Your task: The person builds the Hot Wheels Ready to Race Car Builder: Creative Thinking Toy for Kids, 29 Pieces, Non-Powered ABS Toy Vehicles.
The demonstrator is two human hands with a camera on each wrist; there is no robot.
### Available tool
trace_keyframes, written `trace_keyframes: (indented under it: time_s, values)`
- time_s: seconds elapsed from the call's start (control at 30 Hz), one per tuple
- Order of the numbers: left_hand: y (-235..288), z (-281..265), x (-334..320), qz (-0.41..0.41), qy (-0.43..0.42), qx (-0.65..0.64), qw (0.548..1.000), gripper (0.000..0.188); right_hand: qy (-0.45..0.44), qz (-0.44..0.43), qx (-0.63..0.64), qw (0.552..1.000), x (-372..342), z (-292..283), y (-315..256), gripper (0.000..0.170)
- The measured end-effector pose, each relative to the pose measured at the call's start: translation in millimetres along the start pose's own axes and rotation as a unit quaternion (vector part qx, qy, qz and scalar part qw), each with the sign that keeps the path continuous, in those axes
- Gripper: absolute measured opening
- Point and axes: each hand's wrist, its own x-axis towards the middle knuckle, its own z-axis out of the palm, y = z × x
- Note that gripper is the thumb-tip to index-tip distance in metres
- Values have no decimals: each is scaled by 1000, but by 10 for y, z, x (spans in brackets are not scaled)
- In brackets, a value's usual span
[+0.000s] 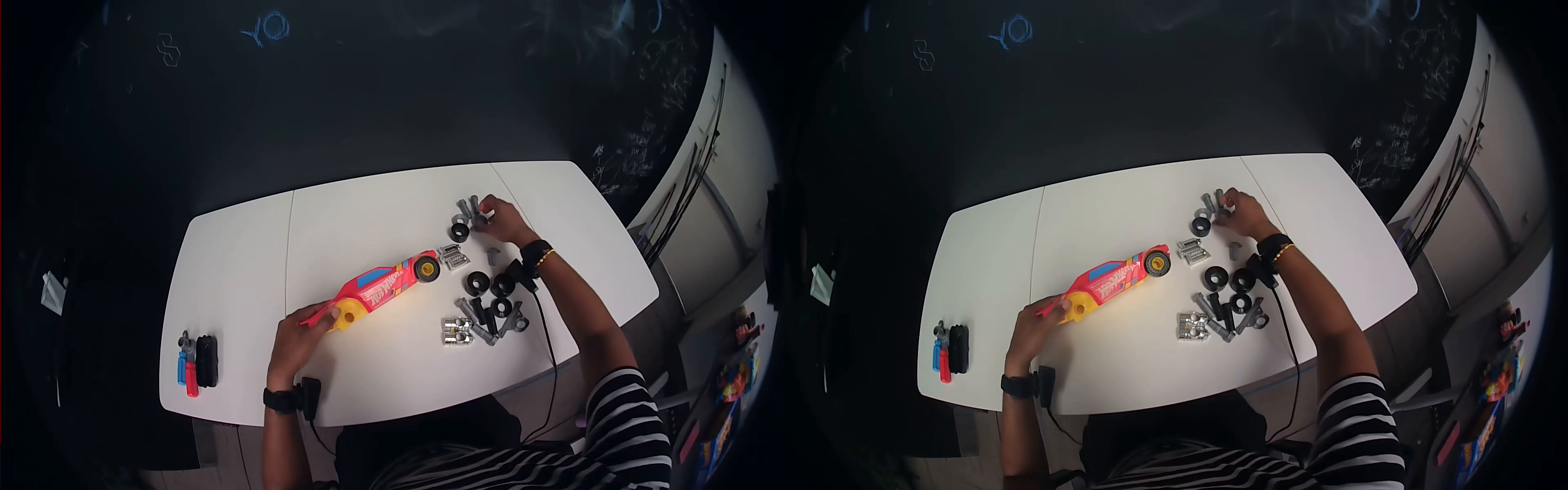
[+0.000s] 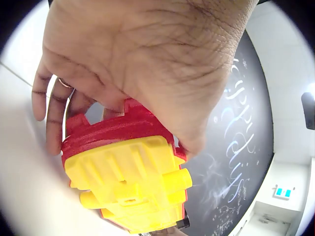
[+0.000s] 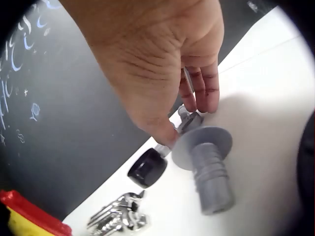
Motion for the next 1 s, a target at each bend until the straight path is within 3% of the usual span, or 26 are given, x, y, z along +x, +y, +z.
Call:
trace_keyframes:
  time_s: [0.07, 0.13, 0.27, 0.33, 0.4, 0.5, 0.67, 0.77, 1.0]
  values:
    - [0, -6, 14, -4, 0, -2, 1000, 72, -5, -3, -11, 1000, 70, 59, 65, 53]
    - [-18, -13, 12, 6, -8, -8, 1000, 72, -26, 56, -20, 998, 146, 106, 112, 55]
    - [-10, -19, 12, 2, -14, -9, 1000, 72, -48, 82, -38, 995, 10, -192, -272, 51]
    - [50, -14, -11, 2, -7, -5, 1000, 73, -17, -78, 209, 975, -153, -331, -578, 45]
    - [2, -21, 31, 3, -9, -1, 1000, 73, -82, -117, 294, 945, -518, -624, -1213, 44]
    - [58, -13, 14, -7, -11, 9, 1000, 74, -108, -250, 285, 919, -814, -636, -1598, 44]
    - [34, -14, 5, 2, -6, -5, 1000, 77, -107, -275, 173, 940, -892, -573, -1786, 42]
    - [69, -19, -18, 6, -2, 3, 1000, 78, -135, -244, 121, 953, -903, -553, -1817, 40]
    - [13, -9, 24, -2, 1, 13, 1000, 77, -69, -306, -51, 948, -949, -588, -1834, 45]
